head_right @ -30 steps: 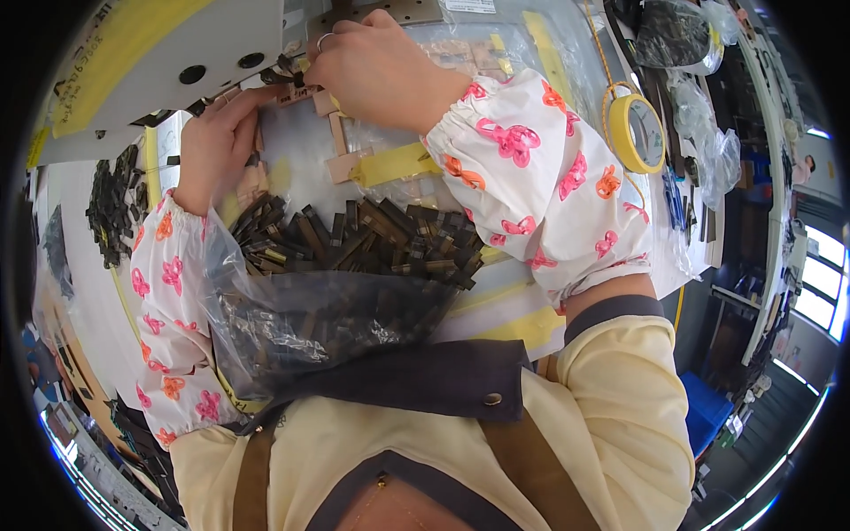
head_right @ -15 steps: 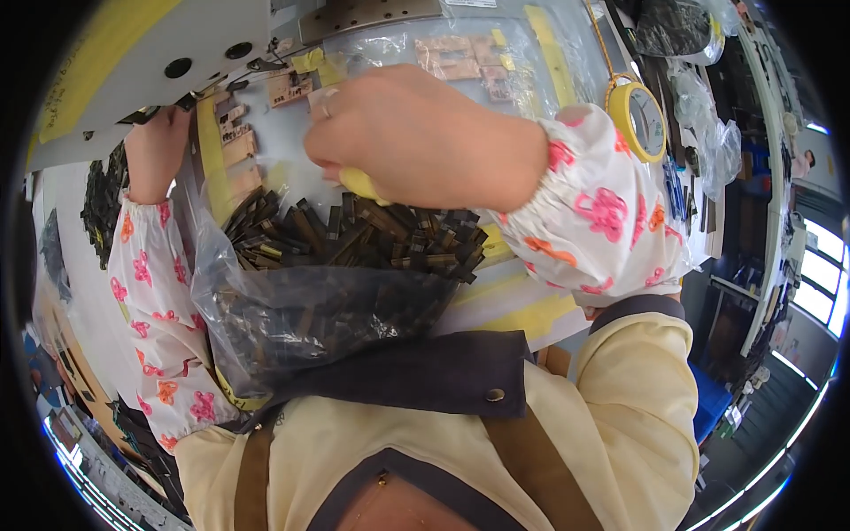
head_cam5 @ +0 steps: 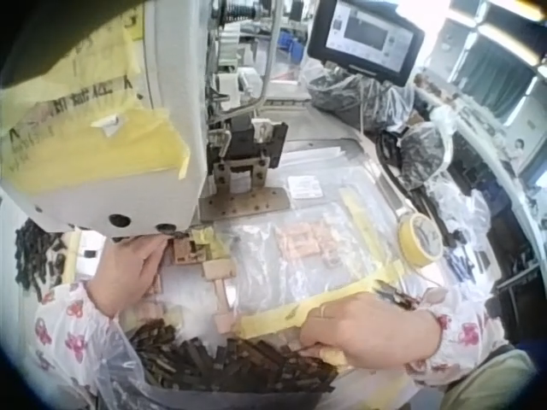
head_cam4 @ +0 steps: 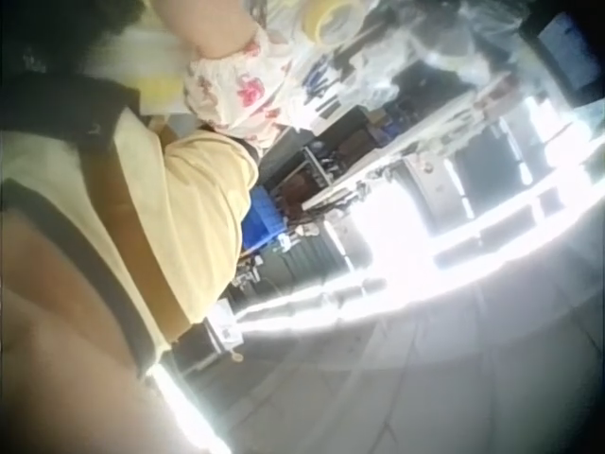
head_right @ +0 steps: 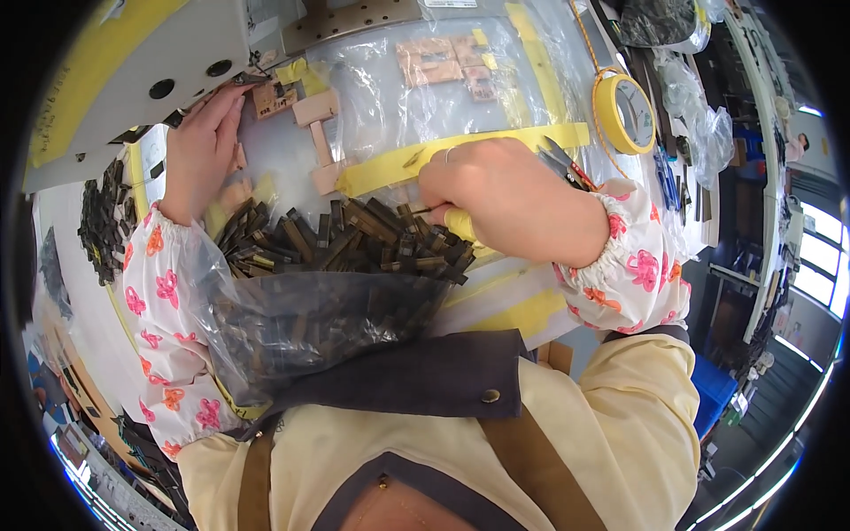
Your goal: Feeding small leather components into an industrial stamping or sewing machine fixture.
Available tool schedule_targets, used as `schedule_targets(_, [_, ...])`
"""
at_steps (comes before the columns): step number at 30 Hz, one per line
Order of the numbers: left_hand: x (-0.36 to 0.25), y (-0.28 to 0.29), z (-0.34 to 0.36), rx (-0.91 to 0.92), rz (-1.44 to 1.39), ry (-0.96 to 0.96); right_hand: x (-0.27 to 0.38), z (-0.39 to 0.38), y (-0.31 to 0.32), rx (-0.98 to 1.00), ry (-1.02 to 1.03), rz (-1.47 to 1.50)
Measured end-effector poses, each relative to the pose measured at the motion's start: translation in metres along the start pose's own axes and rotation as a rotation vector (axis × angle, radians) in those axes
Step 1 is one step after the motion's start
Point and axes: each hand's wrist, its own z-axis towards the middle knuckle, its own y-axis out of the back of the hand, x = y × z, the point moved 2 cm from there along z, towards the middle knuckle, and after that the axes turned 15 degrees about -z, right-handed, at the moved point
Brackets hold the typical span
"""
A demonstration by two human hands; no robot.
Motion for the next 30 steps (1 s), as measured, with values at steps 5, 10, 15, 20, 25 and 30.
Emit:
schedule_targets(5, [-0.002,0.003,0.001,0.0,0.067,0.107,-0.006,0.04,0.023,-0.15,-0.148,0.194])
schedule_targets(10, [-0.002,0.0,-0.003,-0.079,0.123,0.054,-0.031,0.1,-0.005,-0.31,-0.065,0.225])
schedule_targets(15, [0.0,0.001,-0.008,-0.155,0.03,0.004,-0.033,0.12,-0.016,-0.349,-0.145,0.335])
schedule_targets(20, [0.0,0.002,-0.009,-0.047,0.046,0.131,-0.036,0.122,-0.004,-0.271,-0.075,0.152])
schedule_targets(25, [-0.011,0.002,-0.003,-0.023,-0.063,0.095,-0.049,0.119,-0.01,-0.389,0.145,-0.028])
schedule_targets(30, [-0.01,0.002,-0.002,-0.049,-0.071,0.056,-0.043,0.117,-0.01,-0.47,0.185,-0.091])
